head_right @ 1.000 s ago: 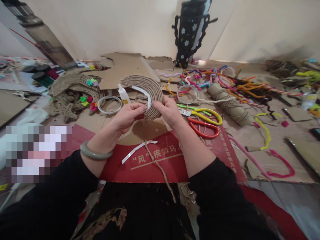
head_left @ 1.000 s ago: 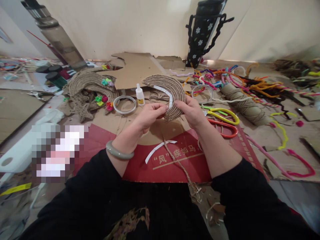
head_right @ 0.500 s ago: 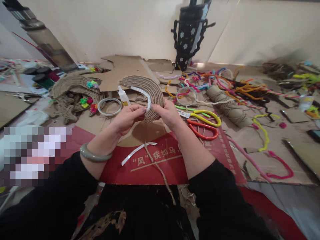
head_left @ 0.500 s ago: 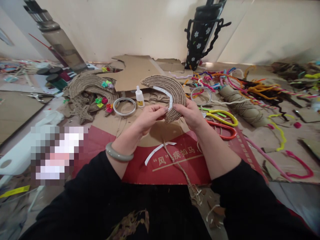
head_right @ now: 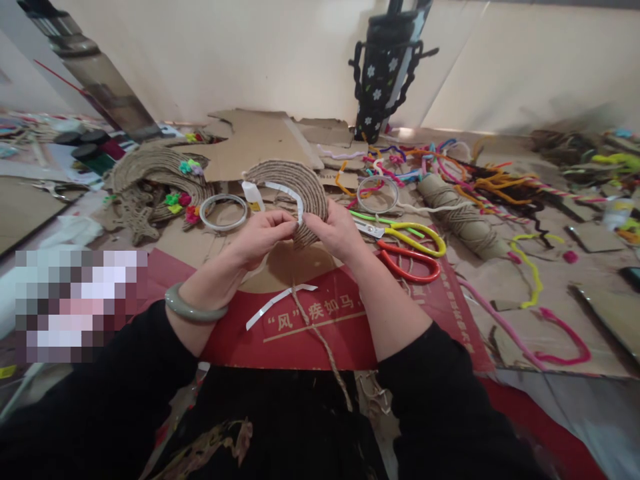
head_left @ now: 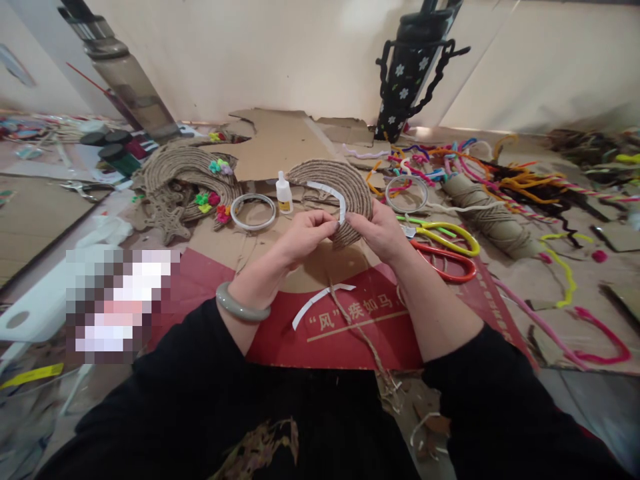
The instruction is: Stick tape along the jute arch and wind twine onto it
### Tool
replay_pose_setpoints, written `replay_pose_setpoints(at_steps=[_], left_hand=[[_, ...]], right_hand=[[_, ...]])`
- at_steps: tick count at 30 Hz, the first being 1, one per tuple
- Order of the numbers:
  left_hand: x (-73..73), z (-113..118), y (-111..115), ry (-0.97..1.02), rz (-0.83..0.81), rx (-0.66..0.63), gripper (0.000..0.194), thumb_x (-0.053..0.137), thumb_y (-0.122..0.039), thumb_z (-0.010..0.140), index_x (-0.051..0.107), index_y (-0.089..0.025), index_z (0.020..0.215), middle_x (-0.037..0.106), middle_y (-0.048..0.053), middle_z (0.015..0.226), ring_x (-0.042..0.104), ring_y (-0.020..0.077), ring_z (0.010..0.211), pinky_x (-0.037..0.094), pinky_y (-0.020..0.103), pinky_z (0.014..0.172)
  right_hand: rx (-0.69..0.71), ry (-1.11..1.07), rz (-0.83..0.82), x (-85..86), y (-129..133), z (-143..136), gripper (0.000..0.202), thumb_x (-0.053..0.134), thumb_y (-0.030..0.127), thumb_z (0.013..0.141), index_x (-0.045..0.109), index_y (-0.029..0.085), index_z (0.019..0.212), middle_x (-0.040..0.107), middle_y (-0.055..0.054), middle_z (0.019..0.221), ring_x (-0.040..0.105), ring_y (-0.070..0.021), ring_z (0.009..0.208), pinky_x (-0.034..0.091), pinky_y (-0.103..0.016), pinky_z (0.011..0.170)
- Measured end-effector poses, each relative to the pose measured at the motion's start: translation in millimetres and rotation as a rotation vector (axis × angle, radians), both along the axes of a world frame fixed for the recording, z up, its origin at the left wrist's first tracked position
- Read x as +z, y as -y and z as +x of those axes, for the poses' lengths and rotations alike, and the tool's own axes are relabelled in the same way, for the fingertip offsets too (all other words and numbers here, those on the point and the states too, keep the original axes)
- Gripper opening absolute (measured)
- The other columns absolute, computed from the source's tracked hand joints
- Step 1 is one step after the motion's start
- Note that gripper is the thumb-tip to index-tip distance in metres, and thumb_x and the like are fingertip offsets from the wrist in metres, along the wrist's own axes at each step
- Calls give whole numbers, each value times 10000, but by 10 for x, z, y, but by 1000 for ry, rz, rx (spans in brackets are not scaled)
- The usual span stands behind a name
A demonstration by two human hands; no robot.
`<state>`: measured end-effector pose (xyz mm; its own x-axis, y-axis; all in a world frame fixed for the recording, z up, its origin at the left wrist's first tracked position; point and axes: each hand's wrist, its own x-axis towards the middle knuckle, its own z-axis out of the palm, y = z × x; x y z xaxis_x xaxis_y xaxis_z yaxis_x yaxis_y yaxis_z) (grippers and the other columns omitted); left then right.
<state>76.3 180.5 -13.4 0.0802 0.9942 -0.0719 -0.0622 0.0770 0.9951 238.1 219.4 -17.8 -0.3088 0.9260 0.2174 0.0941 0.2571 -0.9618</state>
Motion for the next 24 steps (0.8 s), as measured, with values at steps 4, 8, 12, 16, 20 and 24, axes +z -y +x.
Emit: replay_pose_setpoints(at_steps=[4,8,12,16,20,24], left_hand=[[-7,-1,2,75,-37,-27,116,726,-218,762,678,-138,693,631,-18,664,535,81,638,406,248,684],[2,-26,-11,219,-50,-60,246,820,-346,703,679,-145,717,615,-23,662,533,76,627,418,239,664],[14,-58,-24,312,-49,-62,321,881,-373,643,664,-159,744,608,-36,673,536,73,631,451,245,685],[15,-71,-28,325,-49,-54,323,894,-345,632,644,-160,720,607,-43,674,531,65,623,462,241,686],[12,-69,-23,339,-39,-43,390,922,-393,581,649,-156,727,615,-43,677,543,65,631,468,236,683],[19,-65,-15,361,0,-47,473,934,-484,522,646,-157,705,609,-48,655,538,65,623,471,236,676]], right_hand=[[37,-107,-95,30,17,-8,285,686,394,648,567,196,816,591,27,717,526,-123,650,438,-287,617],[100,-204,-201,45,48,-3,309,726,414,661,574,207,831,614,20,710,555,-126,626,457,-274,577],[193,-204,-259,26,67,19,385,777,455,671,583,209,896,626,21,733,565,-122,625,458,-256,544],[248,-201,-267,29,69,27,439,805,452,669,574,208,951,606,46,713,544,-102,580,434,-228,497],[265,-199,-317,28,71,33,482,832,466,646,577,201,958,622,41,735,567,-105,591,459,-225,503],[295,-207,-342,7,71,39,492,841,478,644,590,205,968,621,40,739,564,-105,601,464,-227,515]])
